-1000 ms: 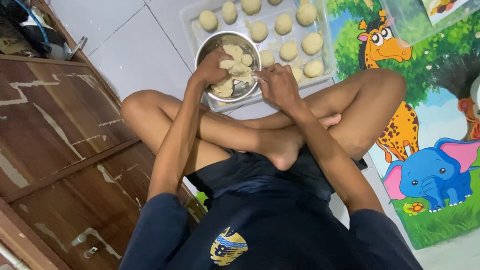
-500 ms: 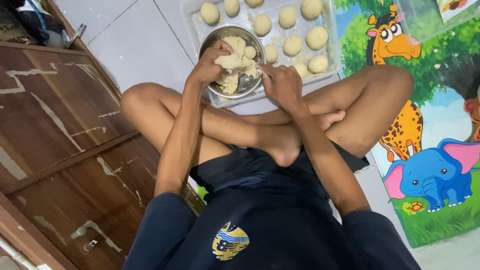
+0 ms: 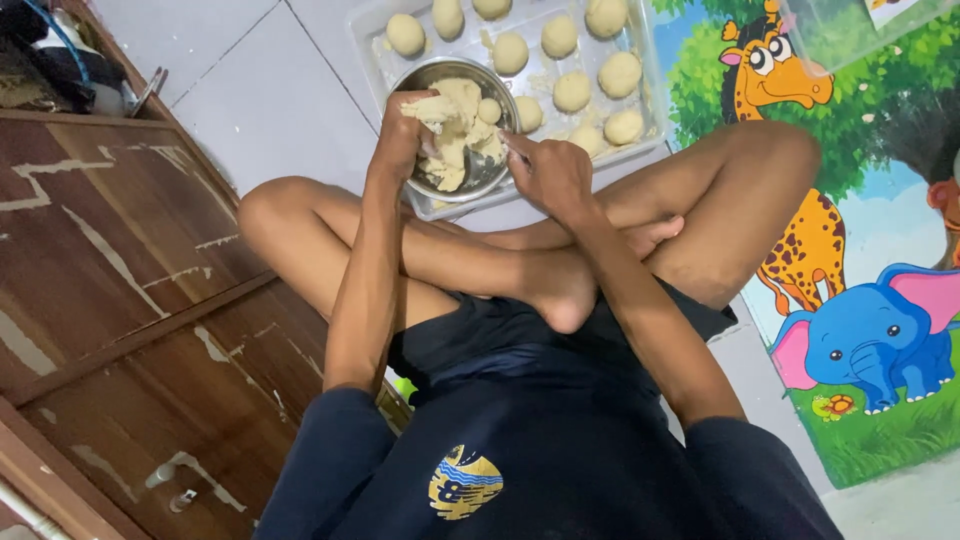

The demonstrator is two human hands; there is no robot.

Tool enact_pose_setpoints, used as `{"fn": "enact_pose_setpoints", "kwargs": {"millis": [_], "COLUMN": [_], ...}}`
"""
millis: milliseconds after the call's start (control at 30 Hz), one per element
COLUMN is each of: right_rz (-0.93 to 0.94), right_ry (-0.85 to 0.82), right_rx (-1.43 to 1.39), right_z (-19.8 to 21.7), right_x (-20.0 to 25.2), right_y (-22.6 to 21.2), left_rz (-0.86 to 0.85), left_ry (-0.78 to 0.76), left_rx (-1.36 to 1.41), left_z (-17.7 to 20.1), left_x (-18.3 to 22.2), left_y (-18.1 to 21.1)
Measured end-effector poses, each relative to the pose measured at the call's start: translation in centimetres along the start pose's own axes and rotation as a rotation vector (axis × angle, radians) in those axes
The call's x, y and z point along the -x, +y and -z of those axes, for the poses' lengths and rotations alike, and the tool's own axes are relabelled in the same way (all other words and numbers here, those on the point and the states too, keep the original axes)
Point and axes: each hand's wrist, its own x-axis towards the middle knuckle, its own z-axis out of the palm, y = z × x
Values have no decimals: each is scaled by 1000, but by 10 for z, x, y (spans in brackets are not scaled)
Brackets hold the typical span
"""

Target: Rolling small pieces of dough into balls and arranging them in a tray.

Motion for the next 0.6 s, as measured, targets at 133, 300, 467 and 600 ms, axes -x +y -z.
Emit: {"fn": "enact_pose_setpoints", "kwargs": {"millis": [133, 300, 467, 600], "right_rz": [-16, -28, -5, -10], "right_ry": [-30, -17, -4, -57], "right_rx": [20, 45, 58, 29], "right_z": [2, 0, -4, 0], "right_x": [1, 0, 0, 1], "right_y": [-5, -5, -3, -5], "left_rz": [18, 229, 88, -76], "left_ry": [11, 147, -285, -332], "left_rx": [17, 587, 986, 1043], "left_z": [21, 30, 23, 25], "left_x": [-20, -23, -16, -15], "left_y": [-49, -53, -29, -41]}}
